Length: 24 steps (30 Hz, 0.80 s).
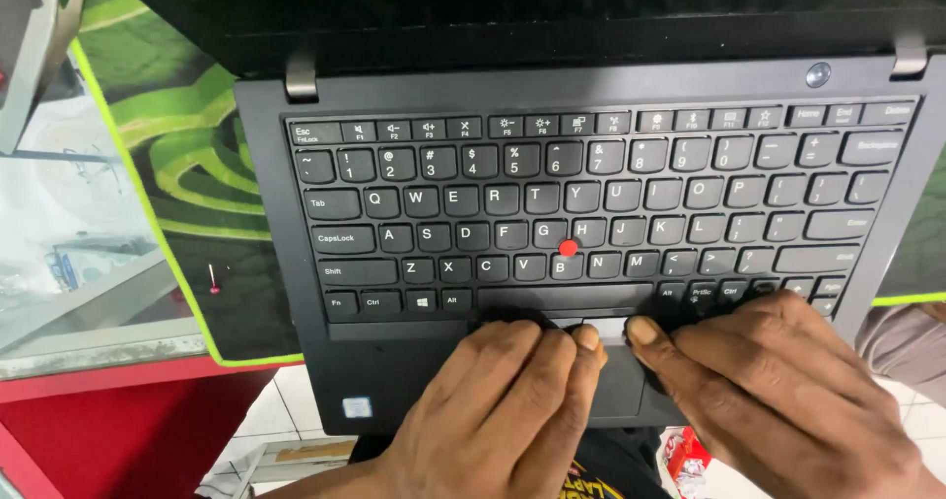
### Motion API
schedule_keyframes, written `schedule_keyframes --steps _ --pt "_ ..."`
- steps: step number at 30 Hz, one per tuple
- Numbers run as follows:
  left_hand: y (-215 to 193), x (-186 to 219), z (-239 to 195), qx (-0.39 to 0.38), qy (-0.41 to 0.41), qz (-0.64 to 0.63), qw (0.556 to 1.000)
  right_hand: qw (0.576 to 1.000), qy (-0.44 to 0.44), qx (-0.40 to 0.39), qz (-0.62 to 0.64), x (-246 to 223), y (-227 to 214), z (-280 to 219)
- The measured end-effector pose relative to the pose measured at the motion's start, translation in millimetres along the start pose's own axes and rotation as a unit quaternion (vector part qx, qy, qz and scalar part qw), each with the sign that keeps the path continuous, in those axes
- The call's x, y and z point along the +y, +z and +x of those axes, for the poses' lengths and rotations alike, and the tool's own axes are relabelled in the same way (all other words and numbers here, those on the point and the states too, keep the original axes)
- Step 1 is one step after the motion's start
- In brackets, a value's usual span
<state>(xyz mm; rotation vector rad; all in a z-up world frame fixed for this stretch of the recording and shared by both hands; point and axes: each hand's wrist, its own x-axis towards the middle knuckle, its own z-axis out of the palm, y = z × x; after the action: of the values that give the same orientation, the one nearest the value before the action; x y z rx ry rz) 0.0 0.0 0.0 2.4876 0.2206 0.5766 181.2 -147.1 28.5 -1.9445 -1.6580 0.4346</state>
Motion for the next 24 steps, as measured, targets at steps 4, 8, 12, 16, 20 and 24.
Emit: schedule_keyframes --steps 4,8,12,16,20,24 --pt "0 0 1 -0.014 0.034 0.090 0.995 1.000 -0.010 0.008 -0.020 2 7 -8" --pt "-1 -1 4 -0.010 0.037 0.087 0.995 0.999 0.005 0.010 -0.045 3 9 -18" --pt "0 -1 3 0.002 0.028 0.084 0.996 0.998 0.000 0.030 -0.060 1 14 -18" --pt "1 0 5 0.004 0.021 0.085 0.996 0.995 -0.026 0.024 -0.088 -2 18 -22" --pt "1 1 7 0.005 0.026 0.085 0.996 0.994 0.023 0.066 -0.088 -7 29 -27" --pt "7 0 3 -0.004 0.031 0.110 0.993 0.988 0.023 0.098 -0.113 -7 35 -32"
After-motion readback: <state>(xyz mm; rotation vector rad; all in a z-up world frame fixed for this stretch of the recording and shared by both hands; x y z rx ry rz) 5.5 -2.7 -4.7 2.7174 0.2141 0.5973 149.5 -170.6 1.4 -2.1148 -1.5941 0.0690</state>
